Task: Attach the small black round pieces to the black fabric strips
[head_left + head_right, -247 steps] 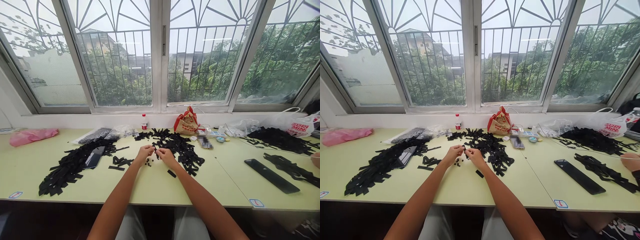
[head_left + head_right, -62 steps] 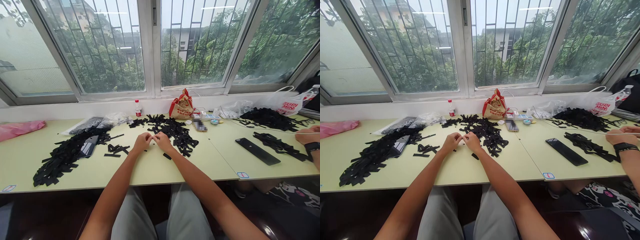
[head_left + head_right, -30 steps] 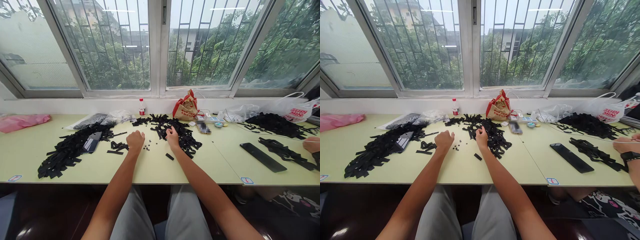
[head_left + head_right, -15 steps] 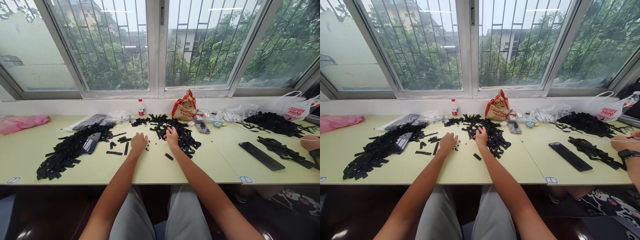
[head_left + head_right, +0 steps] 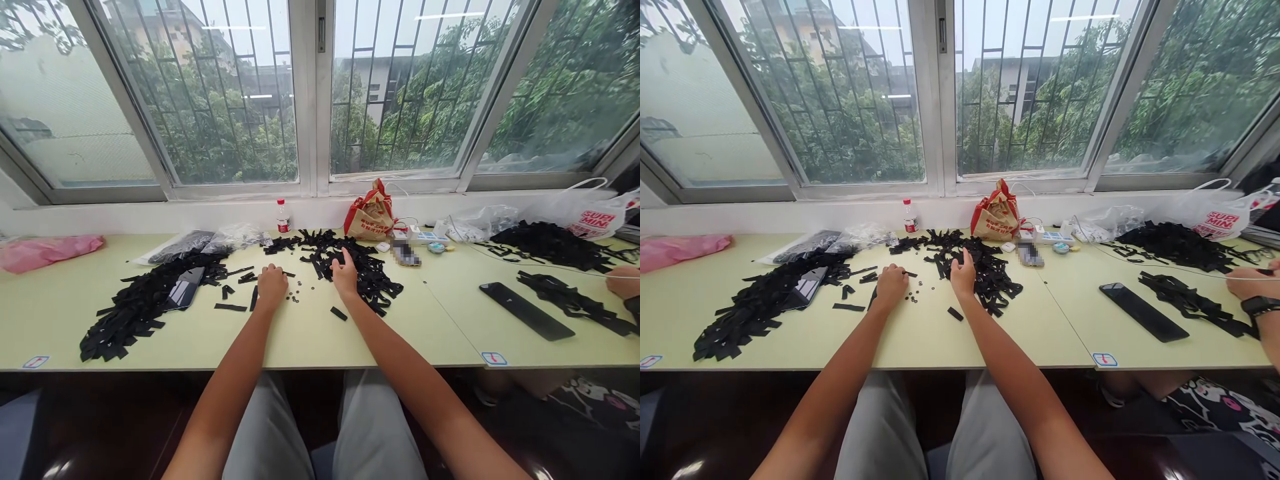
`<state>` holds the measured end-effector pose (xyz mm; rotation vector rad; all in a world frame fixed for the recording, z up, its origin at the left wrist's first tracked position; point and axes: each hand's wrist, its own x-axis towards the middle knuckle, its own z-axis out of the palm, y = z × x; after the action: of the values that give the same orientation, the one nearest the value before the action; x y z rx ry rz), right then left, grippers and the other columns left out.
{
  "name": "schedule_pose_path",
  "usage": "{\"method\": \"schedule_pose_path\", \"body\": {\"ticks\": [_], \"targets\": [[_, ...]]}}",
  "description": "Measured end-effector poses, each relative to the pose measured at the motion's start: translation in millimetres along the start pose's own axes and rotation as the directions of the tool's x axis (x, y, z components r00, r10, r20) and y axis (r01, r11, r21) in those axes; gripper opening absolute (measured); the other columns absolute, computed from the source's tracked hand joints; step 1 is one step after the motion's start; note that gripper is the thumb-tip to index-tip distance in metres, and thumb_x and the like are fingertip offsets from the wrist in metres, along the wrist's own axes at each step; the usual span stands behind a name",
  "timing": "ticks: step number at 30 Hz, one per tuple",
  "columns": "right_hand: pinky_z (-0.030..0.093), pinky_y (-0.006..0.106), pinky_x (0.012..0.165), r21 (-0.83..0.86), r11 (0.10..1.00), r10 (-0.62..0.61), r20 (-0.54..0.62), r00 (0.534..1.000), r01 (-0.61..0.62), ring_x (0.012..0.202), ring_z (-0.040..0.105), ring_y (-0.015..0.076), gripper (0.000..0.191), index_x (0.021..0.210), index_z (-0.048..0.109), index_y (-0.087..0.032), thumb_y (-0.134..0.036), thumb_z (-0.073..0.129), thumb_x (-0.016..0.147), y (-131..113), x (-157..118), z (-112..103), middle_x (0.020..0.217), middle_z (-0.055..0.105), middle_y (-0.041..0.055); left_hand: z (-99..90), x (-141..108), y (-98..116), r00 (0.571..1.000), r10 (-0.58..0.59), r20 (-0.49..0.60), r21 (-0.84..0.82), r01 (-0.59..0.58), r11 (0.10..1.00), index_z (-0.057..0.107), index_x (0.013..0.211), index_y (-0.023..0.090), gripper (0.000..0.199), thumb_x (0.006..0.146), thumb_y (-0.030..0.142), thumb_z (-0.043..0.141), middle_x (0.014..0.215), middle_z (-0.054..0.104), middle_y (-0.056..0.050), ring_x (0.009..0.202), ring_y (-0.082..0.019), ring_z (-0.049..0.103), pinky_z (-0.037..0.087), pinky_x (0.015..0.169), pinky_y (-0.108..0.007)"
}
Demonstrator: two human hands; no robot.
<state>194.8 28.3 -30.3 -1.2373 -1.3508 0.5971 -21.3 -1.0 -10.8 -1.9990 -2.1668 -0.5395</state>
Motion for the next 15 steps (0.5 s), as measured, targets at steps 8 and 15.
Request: {"method": "schedule_pose_path", "body": {"ticks": [8,15], "targets": [[0.051,0.036,0.080,0.039,0.999,0.001,-0.072,0.997,0.002,0.079,0.063,0.0206,0.043,0.124,0.065,-0.017,-0.032,0.044,0.089,-6.7,0.3,-0.9,0.109,0.068,0.0117,1.1,1.7,-1.0,1.000,0.016,0.002,-0.063,-0.016,0.998,0.071,0.095,0.019,0.028,0.095,0.020,0.043,0.107,0.064,-0.015,0.109,-0.030,0.054,0.043,0.089,-0.040],[0.048,0.040,0.090,-0.141,0.986,0.057,-0.214,0.975,-0.088,0.098,0.060,0.0256,0.049,0.130,0.054,-0.014,-0.022,0.056,0.082,-8.6,-1.1,-3.7,0.133,0.039,0.0214,2.0,2.3,4.9,0.985,0.083,-0.149,-0.242,-0.117,0.963,0.064,0.094,0.019,0.019,0.093,0.021,0.046,0.100,0.066,-0.011,0.099,-0.026,0.058,0.045,0.086,-0.035]]}}
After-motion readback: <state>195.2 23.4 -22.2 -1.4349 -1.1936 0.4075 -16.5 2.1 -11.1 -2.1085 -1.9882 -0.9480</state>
